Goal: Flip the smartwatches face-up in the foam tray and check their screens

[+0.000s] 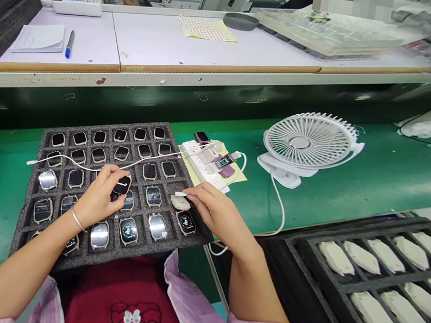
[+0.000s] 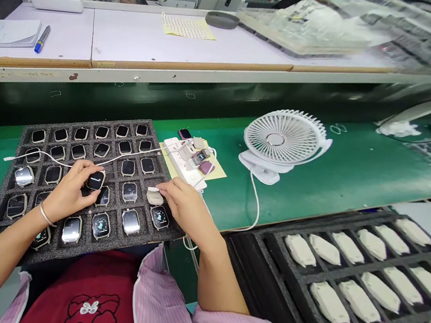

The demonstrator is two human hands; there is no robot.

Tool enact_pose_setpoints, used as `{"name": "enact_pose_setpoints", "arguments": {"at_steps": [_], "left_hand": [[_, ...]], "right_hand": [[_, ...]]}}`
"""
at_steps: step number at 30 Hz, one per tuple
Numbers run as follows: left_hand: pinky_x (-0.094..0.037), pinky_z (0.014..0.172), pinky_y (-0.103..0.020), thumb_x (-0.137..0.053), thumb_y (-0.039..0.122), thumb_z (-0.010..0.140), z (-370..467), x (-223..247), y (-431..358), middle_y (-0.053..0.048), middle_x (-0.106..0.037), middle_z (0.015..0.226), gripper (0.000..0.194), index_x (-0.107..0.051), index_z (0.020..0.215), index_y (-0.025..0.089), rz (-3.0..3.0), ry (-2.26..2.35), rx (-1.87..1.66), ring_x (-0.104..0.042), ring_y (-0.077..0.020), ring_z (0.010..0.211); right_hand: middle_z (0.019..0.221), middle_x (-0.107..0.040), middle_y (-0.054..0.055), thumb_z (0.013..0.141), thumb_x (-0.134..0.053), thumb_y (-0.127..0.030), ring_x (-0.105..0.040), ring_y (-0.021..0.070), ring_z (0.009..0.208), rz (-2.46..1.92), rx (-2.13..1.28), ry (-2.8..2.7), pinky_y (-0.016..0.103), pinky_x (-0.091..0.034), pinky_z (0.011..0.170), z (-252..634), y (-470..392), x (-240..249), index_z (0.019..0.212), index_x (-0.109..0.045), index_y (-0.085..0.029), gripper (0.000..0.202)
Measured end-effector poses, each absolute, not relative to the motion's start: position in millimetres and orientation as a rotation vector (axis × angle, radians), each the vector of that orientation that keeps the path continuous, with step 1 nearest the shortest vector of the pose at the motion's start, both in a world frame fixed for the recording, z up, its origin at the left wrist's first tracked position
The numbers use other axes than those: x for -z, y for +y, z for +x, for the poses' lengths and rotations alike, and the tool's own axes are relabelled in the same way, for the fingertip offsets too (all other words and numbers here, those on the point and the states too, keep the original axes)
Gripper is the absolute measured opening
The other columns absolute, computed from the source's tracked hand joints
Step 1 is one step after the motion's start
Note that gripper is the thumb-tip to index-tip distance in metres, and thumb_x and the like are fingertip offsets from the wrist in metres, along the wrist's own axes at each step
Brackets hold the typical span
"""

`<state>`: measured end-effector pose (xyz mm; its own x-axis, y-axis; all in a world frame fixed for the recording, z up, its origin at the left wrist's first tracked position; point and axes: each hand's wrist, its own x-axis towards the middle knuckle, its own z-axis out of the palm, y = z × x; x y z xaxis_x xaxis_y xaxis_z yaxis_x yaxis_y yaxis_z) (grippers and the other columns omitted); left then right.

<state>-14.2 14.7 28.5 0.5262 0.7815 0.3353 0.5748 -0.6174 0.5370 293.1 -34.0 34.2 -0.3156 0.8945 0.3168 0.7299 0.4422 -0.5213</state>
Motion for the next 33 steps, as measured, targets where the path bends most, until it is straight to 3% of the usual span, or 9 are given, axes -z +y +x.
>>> {"name": "enact_pose_setpoints", "arguments": {"at_steps": [5,11,20,24,28,33], "left_hand": [[-0.055,0.09,-0.038,-0.058,0.017,0.084,-14.9,-31.3,14.3,-0.009,-0.049,0.116,0.044,-0.049,0.127,0.022,2.397,1.145,-0.796,-0.059,-0.0228,0.105],[-0.056,0.071,-0.03,-0.057,0.014,0.08,-14.1,-31.8,15.9,-0.008,-0.054,0.115,0.046,-0.053,0.125,0.021,2.183,1.103,-0.85,-0.058,-0.014,0.078],[-0.054,0.076,-0.033,-0.058,0.012,0.078,-12.9,-30.6,13.7,-0.01,-0.054,0.115,0.047,-0.059,0.124,0.02,2.171,1.12,-0.864,-0.059,-0.0197,0.096],[-0.053,0.086,-0.035,-0.065,0.016,0.075,-11.1,-34.5,13.9,-0.008,-0.059,0.113,0.047,-0.062,0.122,0.021,1.648,1.008,-0.894,-0.062,-0.0191,0.095],[-0.048,0.103,-0.044,-0.068,0.028,0.082,-11.7,-43.7,15.8,-0.011,-0.067,0.12,0.051,-0.056,0.131,0.019,1.003,0.831,-0.821,-0.067,-0.025,0.108],[-0.044,0.11,-0.046,-0.076,0.035,0.082,-12.9,-48.2,16.6,-0.015,-0.072,0.119,0.057,-0.054,0.13,0.016,0.793,0.74,-0.76,-0.063,-0.029,0.121]], "right_hand": [[0.092,-0.066,0.008,0.102,-0.044,-0.022,-0.066,0.0239,0.084,-1.362,-0.373,-2.122,0.037,-0.053,0.075,293.4,-34.7,-35.3,0.105,-0.066,-0.024,0.022],[0.09,-0.066,0.008,0.102,-0.044,-0.023,-0.066,0.0237,0.083,-1.418,-0.363,-2.103,0.036,-0.053,0.073,301.0,-37.0,-33.8,0.105,-0.066,-0.023,0.022],[0.089,-0.066,0.007,0.102,-0.045,-0.021,-0.066,0.0224,0.083,-1.389,-0.314,-2.108,0.035,-0.053,0.072,297.9,-36.4,-35.1,0.104,-0.064,-0.022,0.02],[0.09,-0.066,0.008,0.102,-0.045,-0.021,-0.066,0.0226,0.084,-1.357,-0.303,-2.1,0.035,-0.054,0.073,293.9,-35.4,-37.1,0.104,-0.064,-0.022,0.019],[0.091,-0.066,0.008,0.102,-0.046,-0.021,-0.066,0.0222,0.085,-1.351,-0.303,-2.091,0.035,-0.054,0.074,293.4,-36.2,-37.3,0.104,-0.064,-0.022,0.019],[0.09,-0.065,0.007,0.102,-0.046,-0.02,-0.065,0.0215,0.082,-1.349,-0.281,-2.097,0.034,-0.053,0.071,294.5,-36.3,-37.4,0.105,-0.064,-0.021,0.018]]}}
